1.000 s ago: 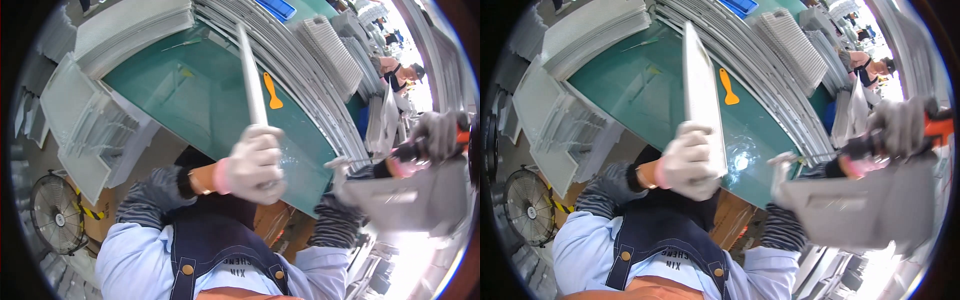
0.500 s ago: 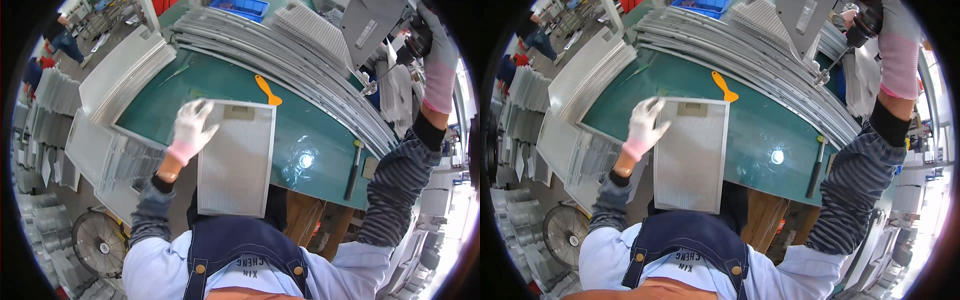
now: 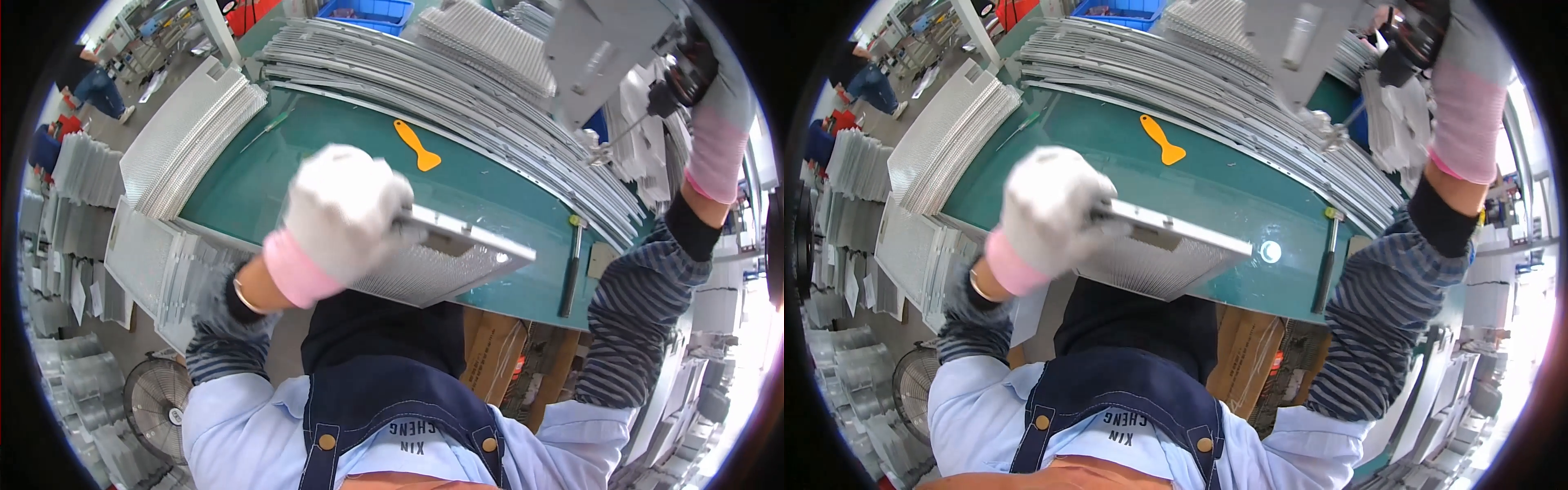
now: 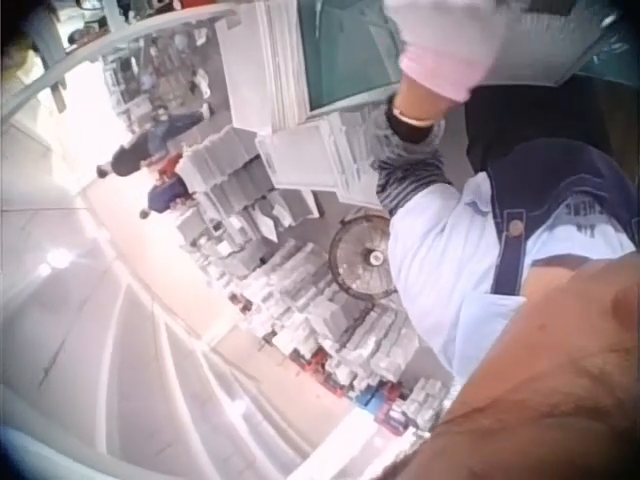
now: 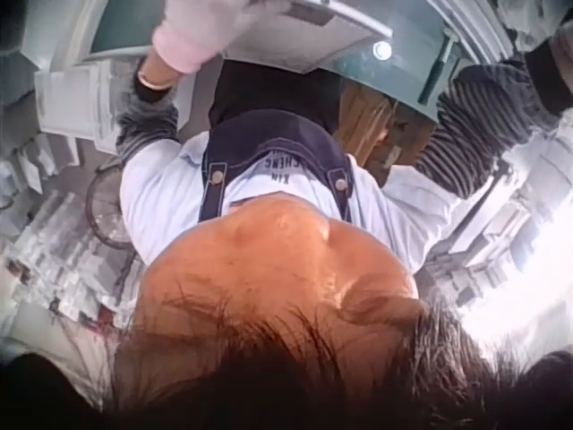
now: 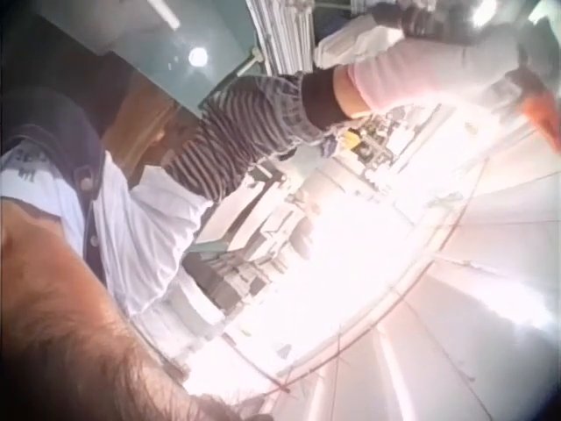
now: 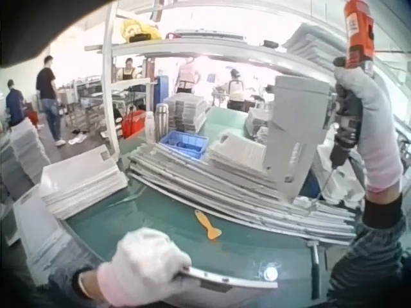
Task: Assemble metal mesh filters by fitting components and using a power drill.
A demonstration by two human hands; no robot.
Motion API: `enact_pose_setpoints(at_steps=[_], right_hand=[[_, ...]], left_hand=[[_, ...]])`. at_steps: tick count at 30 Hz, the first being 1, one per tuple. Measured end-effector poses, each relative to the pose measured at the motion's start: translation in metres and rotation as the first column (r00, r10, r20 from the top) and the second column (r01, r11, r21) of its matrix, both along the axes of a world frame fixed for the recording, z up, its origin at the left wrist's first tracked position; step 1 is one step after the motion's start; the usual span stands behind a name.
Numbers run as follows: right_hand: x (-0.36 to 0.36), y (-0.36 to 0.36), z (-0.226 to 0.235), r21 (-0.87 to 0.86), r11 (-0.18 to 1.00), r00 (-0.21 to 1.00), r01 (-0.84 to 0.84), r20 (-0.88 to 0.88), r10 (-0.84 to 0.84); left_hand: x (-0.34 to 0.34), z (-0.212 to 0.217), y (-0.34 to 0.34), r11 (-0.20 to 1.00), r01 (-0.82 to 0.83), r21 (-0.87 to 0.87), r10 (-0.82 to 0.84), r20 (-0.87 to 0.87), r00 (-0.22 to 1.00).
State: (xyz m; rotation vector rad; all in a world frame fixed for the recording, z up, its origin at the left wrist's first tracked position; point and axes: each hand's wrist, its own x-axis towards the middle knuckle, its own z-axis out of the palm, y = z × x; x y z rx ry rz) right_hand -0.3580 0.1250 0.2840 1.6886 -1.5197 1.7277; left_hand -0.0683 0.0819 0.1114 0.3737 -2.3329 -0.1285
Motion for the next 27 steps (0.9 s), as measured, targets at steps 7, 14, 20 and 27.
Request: enact_pose_setpoints(at_steps=[7, 14, 20, 27], right_hand=[[0.109, 0.044, -0.033, -0.013, 0.968, 0.857, -0.252, 0.461, 0.229], [0.138, 0.034, -0.071, -0.077, 0.902, 0.685, -0.426, 0.624, 0.376], [0.136, 0.022, -0.082, -0.172, 0.875, 0.645, -0.453, 0.614, 0.454], [0.088, 0.016, -0.105, -0.098, 0.757, 0.625, -0.647, 0.501, 0.599]], left_hand=[[-0.012, -0.067, 0.050, 0.993, -0.111, -0.027, 0.112, 0.021, 0.994], [0.003, -0.083, 0.051, 0.990, -0.104, 0.099, 0.095, 0.093, 0.991], [-0.004, -0.094, 0.052, 0.986, -0.105, 0.132, 0.105, 0.005, 0.994], [-0.008, -0.132, 0.052, 0.984, -0.138, 0.117, 0.138, 0.004, 0.990]])
